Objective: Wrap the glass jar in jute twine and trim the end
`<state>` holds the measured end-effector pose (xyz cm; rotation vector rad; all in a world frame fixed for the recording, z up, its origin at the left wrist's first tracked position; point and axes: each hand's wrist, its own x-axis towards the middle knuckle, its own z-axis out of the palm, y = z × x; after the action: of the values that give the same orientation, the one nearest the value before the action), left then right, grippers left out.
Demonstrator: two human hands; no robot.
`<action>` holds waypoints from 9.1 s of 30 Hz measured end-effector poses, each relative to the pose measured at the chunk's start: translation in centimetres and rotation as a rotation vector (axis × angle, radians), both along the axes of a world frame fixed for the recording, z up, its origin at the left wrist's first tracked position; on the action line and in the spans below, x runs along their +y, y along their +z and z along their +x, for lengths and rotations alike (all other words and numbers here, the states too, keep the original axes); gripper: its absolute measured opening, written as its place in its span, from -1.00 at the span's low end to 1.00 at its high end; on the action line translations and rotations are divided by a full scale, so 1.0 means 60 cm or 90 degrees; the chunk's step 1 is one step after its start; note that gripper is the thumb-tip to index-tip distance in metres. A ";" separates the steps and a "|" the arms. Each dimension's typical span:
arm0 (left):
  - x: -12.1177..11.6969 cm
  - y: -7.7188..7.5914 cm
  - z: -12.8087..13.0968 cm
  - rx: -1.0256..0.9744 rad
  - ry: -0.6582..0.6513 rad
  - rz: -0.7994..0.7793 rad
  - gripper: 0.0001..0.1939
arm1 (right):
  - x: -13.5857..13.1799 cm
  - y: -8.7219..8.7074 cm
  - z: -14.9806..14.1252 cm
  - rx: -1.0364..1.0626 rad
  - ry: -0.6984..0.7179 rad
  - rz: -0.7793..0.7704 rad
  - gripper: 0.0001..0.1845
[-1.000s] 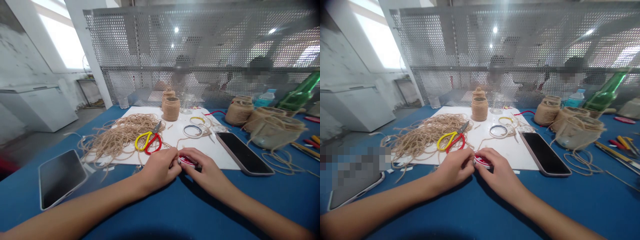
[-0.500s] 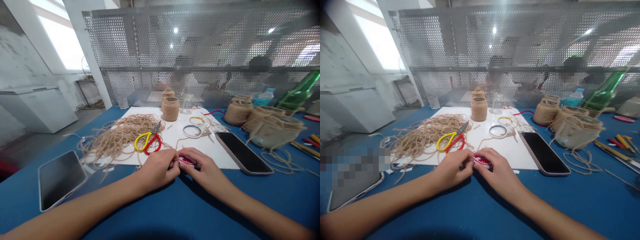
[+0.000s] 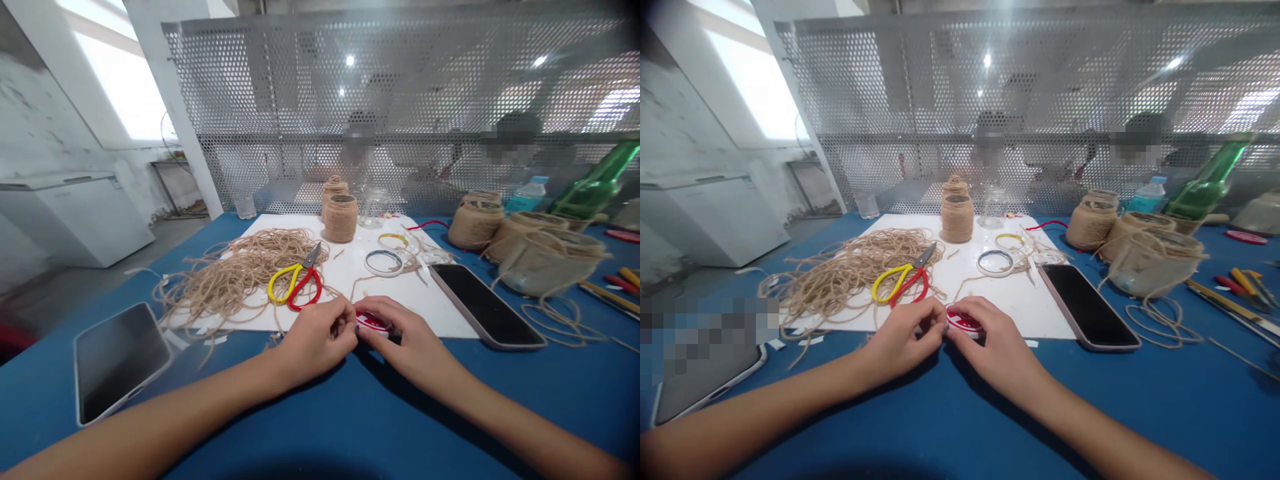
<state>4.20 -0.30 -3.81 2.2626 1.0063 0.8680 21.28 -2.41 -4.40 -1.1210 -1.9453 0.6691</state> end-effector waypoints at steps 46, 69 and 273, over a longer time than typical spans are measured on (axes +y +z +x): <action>0.009 -0.005 -0.008 0.124 0.008 0.014 -0.92 | -0.004 -0.003 0.001 -0.030 -0.005 0.005 -0.76; 0.004 0.009 -0.010 0.184 0.065 0.054 -0.87 | -0.003 0.002 0.005 -0.022 -0.005 -0.004 -0.78; -0.015 0.057 -0.012 0.079 -0.132 -0.095 -0.02 | -0.006 0.049 0.084 -0.038 0.093 -0.020 -0.36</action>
<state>3.50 -1.18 -0.38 2.2653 0.8396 0.5521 26.33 -2.79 -1.46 -1.0351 -2.0897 0.7538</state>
